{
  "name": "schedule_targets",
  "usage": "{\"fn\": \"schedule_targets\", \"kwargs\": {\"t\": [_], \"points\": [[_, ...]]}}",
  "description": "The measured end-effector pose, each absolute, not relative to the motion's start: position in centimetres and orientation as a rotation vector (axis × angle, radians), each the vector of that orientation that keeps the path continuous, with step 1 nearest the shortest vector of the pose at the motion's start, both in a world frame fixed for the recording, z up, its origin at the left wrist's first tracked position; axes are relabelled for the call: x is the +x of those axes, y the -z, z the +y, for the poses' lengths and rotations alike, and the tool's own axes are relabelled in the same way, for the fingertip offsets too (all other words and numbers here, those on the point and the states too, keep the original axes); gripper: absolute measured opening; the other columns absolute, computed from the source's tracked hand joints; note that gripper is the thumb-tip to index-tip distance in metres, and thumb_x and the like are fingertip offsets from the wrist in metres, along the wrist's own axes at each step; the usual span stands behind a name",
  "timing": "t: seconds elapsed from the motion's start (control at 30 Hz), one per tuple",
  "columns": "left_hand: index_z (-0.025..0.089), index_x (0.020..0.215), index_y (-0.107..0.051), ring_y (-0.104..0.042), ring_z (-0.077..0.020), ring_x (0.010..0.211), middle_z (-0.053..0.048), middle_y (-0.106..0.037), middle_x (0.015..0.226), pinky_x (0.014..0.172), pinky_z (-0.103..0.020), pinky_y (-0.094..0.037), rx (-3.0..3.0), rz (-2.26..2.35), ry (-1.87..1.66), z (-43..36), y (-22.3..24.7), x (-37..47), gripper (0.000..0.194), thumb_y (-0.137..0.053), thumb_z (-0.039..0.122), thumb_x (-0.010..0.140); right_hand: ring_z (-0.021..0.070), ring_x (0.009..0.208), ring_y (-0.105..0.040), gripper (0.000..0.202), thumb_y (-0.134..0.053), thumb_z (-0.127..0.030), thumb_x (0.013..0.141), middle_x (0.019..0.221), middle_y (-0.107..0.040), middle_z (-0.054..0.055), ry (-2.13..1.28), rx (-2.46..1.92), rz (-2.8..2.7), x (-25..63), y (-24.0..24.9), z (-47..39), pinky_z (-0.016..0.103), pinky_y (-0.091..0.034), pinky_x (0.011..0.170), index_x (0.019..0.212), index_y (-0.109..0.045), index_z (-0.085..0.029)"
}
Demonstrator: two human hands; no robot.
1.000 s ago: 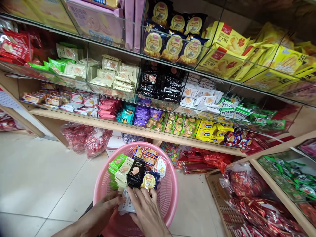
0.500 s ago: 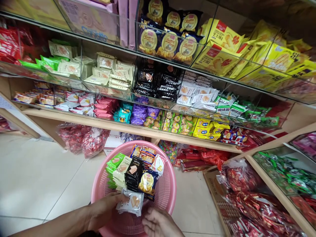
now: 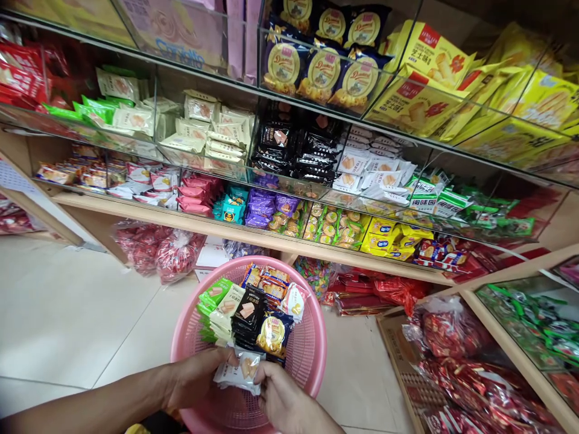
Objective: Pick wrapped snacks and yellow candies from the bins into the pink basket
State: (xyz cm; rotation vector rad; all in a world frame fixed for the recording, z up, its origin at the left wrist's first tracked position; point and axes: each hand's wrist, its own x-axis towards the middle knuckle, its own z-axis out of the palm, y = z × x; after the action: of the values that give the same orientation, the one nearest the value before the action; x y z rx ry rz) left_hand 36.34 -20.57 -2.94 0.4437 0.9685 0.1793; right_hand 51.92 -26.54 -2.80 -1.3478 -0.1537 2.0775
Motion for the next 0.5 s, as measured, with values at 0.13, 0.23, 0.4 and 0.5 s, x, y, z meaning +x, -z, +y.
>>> {"fn": "schedule_targets", "kwargs": {"t": [0.13,0.23,0.4,0.5], "points": [[0.015,0.064,-0.056,-0.054,-0.0187,0.063,-0.005,-0.062,0.060,0.061,-0.026,-0.036,0.466,0.975,-0.165,-20.5,3.1,36.7,0.013,-0.057,0.023,0.054,0.0147,0.074,-0.055,0.029,-0.047,-0.023,0.063,0.076,-0.065,0.001,-2.108,-1.293,-0.172,52.1,3.2,-26.5,0.025,-0.034,0.067,0.089,-0.058,-0.016],[0.015,0.065,-0.057,-0.054,-0.0186,0.063,-0.004,-0.062,0.060,0.062,-0.026,-0.036,0.486,0.975,-0.193,-20.4,2.6,36.9,0.014,-0.057,0.021,0.053,0.0140,0.077,-0.055,0.033,-0.051,-0.026,0.065,0.082,-0.066,0.002,-2.124,-1.297,-0.149,52.1,3.5,-26.3,0.023,-0.033,0.069,0.096,-0.058,-0.016],[0.015,0.066,-0.058,-0.054,-0.0176,0.063,-0.004,-0.064,0.062,0.063,-0.025,-0.036,0.481,1.006,-0.201,-20.1,2.1,36.8,0.012,-0.056,0.018,0.054,0.0136,0.081,-0.056,0.038,-0.053,-0.026,0.066,0.089,-0.067,0.002,-2.157,-1.308,-0.133,51.5,3.5,-25.8,0.022,-0.033,0.069,0.102,-0.058,-0.017],[0.016,0.064,-0.057,-0.054,-0.0172,0.060,-0.003,-0.063,0.060,0.063,-0.026,-0.037,0.458,0.975,-0.223,-19.9,2.3,36.1,0.008,-0.060,0.020,0.057,0.0132,0.080,-0.055,0.035,-0.054,-0.027,0.065,0.086,-0.066,0.001,-2.172,-1.318,-0.127,50.9,3.5,-25.5,0.022,-0.032,0.069,0.099,-0.058,-0.018]]}}
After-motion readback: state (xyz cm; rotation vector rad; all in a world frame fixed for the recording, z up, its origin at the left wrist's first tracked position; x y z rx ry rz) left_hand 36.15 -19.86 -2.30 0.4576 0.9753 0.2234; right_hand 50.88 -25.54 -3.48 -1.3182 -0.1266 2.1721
